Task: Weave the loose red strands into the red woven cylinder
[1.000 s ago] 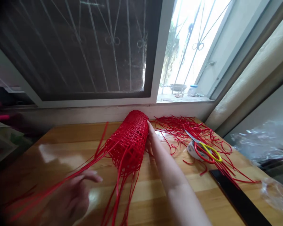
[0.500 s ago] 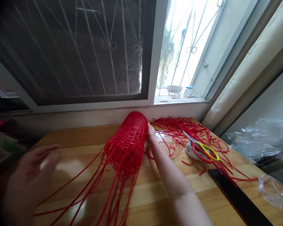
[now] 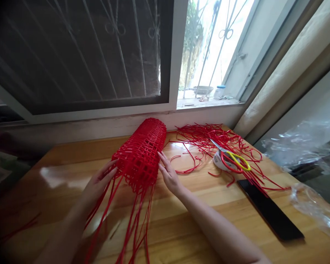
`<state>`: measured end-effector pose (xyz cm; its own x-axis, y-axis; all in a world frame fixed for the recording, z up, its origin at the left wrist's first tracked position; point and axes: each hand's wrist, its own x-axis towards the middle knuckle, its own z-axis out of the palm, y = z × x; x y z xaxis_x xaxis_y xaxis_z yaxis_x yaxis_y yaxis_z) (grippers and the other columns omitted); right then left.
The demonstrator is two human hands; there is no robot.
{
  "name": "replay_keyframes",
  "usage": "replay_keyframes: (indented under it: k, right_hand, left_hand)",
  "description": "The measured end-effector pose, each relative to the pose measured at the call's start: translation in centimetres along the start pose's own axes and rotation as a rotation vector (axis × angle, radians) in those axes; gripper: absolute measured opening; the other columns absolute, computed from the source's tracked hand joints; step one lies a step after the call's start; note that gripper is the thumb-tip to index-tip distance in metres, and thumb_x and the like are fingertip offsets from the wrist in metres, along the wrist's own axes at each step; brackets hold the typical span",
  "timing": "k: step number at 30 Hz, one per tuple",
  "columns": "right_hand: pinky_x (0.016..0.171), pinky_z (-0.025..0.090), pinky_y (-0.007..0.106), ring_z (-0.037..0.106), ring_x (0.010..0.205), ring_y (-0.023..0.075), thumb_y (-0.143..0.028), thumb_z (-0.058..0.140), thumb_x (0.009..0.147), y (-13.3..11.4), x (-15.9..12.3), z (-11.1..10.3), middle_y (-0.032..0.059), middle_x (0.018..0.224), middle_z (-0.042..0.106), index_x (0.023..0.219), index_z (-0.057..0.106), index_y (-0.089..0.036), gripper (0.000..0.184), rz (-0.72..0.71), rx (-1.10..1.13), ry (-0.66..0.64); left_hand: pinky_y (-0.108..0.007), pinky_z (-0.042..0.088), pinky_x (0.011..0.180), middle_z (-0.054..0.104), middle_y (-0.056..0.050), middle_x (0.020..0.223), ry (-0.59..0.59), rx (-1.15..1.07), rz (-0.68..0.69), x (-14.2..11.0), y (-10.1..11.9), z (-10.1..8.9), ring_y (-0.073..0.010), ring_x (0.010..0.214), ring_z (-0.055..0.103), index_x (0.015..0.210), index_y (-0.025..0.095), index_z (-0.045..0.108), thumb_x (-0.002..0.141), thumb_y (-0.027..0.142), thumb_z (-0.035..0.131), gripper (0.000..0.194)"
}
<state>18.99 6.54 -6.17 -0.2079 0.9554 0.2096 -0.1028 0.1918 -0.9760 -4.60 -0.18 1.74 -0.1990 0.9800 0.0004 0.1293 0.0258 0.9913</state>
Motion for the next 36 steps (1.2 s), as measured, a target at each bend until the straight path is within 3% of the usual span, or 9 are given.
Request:
replay_keyframes:
  k: [4,6,9,17,20,25,30,33,36]
  right_hand:
    - [0.082,0.051,0.037,0.055,0.108,0.0196,-0.028,0.041,0.089,0.0,-0.4,-0.8,0.0077,0.119,0.056,0.121,0.049,-0.027,0.034,-0.198,-0.202,0.000]
    - [0.080,0.050,0.036,0.056,0.100,0.0189,-0.019,0.043,0.087,-0.7,-0.8,-0.9,0.0081,0.107,0.058,0.115,0.054,-0.025,0.031,-0.389,-0.432,0.001]
    - [0.078,0.047,0.034,0.054,0.092,0.0178,-0.012,0.047,0.082,-2.2,-1.6,-0.5,0.0070,0.098,0.057,0.111,0.055,-0.024,0.032,-0.659,-0.719,-0.134]
    - [0.069,0.039,0.031,0.047,0.073,0.0157,-0.012,0.050,0.082,-4.6,-3.2,1.2,0.0031,0.078,0.057,0.095,0.060,-0.021,0.019,-0.913,-1.083,-0.398]
    - [0.068,0.037,0.029,0.047,0.073,0.0144,-0.015,0.052,0.084,-5.7,-3.6,1.7,0.0024,0.083,0.059,0.080,0.059,-0.021,0.010,-0.953,-1.076,-0.446]
    - [0.063,0.035,0.028,0.046,0.070,0.0126,-0.030,0.052,0.088,-7.6,-4.4,2.3,0.0015,0.080,0.060,0.073,0.055,-0.019,0.018,-0.915,-1.033,-0.618]
    - [0.058,0.032,0.028,0.045,0.066,0.0130,-0.023,0.051,0.088,-7.4,-5.7,3.5,0.0001,0.067,0.055,0.073,0.054,-0.020,0.016,-0.987,-1.045,-0.725]
    - [0.055,0.031,0.028,0.045,0.064,0.0129,-0.023,0.051,0.087,-6.6,-6.1,4.2,-0.0004,0.063,0.054,0.068,0.052,-0.020,0.019,-0.997,-0.986,-0.717]
    - [0.051,0.031,0.026,0.042,0.056,0.0113,-0.022,0.050,0.083,-5.7,-6.0,4.2,-0.0014,0.058,0.052,0.062,0.046,-0.020,0.021,-0.855,-0.845,-0.605]
  left_hand:
    - [-0.041,0.039,0.100,0.060,-0.007,0.122,0.093,-0.243,-0.112,1.1,-1.0,-1.0,-0.0253,0.117,0.051,0.111,0.020,0.057,0.073,0.047,0.062,0.047]
    - [-0.041,0.043,0.095,0.062,-0.007,0.118,0.063,-0.326,-0.149,1.4,-1.2,-1.3,-0.0252,0.114,0.053,0.109,0.019,0.057,0.075,0.049,0.059,0.045]
    - [-0.041,0.047,0.089,0.065,-0.007,0.109,0.026,-0.365,-0.185,1.6,-1.4,-1.8,-0.0246,0.107,0.058,0.101,0.018,0.058,0.075,0.047,0.060,0.039]
    - [-0.039,0.047,0.090,0.065,-0.005,0.108,-0.013,-0.316,-0.157,1.5,-2.2,-2.7,-0.0227,0.102,0.060,0.098,0.020,0.057,0.067,0.032,0.070,0.035]
    - [-0.040,0.046,0.091,0.064,-0.005,0.107,-0.029,-0.319,-0.175,1.4,-2.2,-2.9,-0.0225,0.103,0.059,0.097,0.019,0.057,0.067,0.031,0.070,0.035]
    - [-0.039,0.049,0.085,0.065,-0.006,0.104,-0.005,-0.304,-0.198,1.4,-2.1,-3.1,-0.0222,0.096,0.061,0.096,0.018,0.059,0.067,0.034,0.069,0.034]
    - [-0.038,0.050,0.082,0.066,-0.006,0.104,0.016,-0.281,-0.197,1.1,-1.8,-2.6,-0.0235,0.099,0.060,0.100,0.019,0.059,0.071,0.043,0.065,0.038]
    - [-0.040,0.049,0.085,0.065,-0.007,0.107,0.003,-0.287,-0.175,1.2,-1.8,-2.6,-0.0243,0.102,0.059,0.103,0.020,0.060,0.073,0.049,0.061,0.042]
    - [-0.041,0.049,0.085,0.066,-0.007,0.105,-0.010,-0.311,-0.187,1.4,-2.3,-3.0,-0.0240,0.099,0.060,0.098,0.019,0.062,0.075,0.054,0.056,0.042]
